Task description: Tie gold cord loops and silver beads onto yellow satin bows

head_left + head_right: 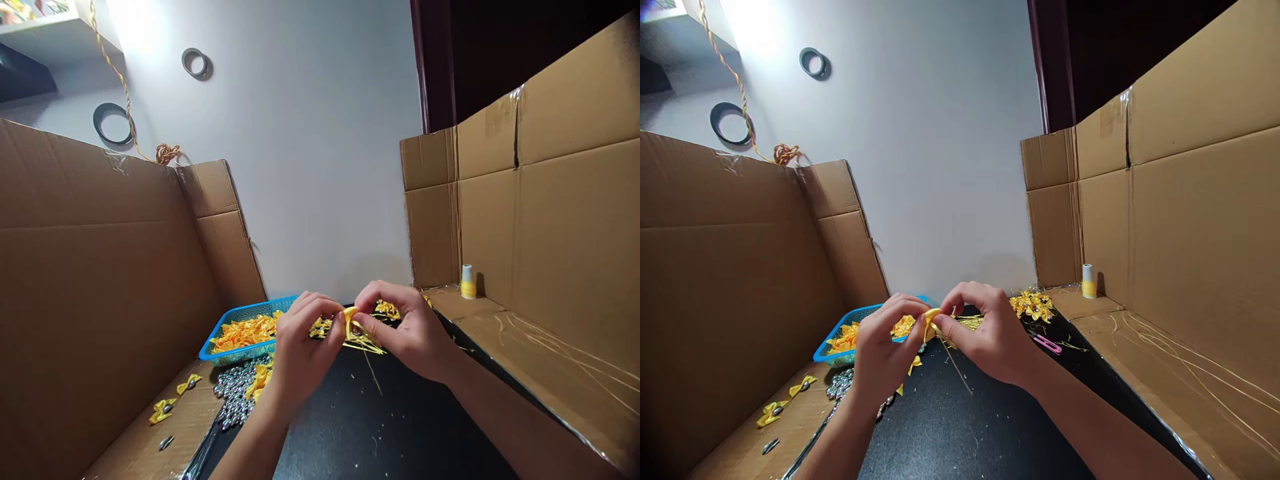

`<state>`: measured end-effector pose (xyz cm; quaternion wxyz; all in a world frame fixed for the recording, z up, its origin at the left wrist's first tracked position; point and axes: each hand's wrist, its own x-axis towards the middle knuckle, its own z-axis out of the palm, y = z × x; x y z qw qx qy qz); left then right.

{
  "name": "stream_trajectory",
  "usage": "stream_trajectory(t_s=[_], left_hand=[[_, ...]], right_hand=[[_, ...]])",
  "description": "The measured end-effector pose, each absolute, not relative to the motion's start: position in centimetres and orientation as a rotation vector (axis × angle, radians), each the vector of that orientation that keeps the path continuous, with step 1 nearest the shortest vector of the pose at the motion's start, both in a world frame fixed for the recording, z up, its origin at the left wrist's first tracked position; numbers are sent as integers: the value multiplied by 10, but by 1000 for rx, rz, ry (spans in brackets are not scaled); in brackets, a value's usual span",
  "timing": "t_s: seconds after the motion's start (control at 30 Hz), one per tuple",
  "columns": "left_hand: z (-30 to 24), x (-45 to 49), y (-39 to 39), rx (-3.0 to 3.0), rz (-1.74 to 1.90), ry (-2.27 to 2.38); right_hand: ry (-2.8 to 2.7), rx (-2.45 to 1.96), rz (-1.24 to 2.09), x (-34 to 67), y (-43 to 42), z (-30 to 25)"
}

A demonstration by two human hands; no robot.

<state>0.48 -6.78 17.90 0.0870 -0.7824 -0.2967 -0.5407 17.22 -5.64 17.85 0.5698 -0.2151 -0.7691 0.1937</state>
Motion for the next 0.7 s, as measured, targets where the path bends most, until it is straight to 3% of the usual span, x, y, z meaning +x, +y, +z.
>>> stream_trajectory(t_s=[0.2,0.37,0.7], left_hand=[[173,0,-63,-2562,-1871,-964],[170,0,-64,-2457,-1852,-664],[171,1,-66,-2483,-2121,-850]], right_hand=[[-1810,-329,833,172,-42,172],[-1791,-414,782,170,-45,171],[-1710,-227,951,170,-38,168]])
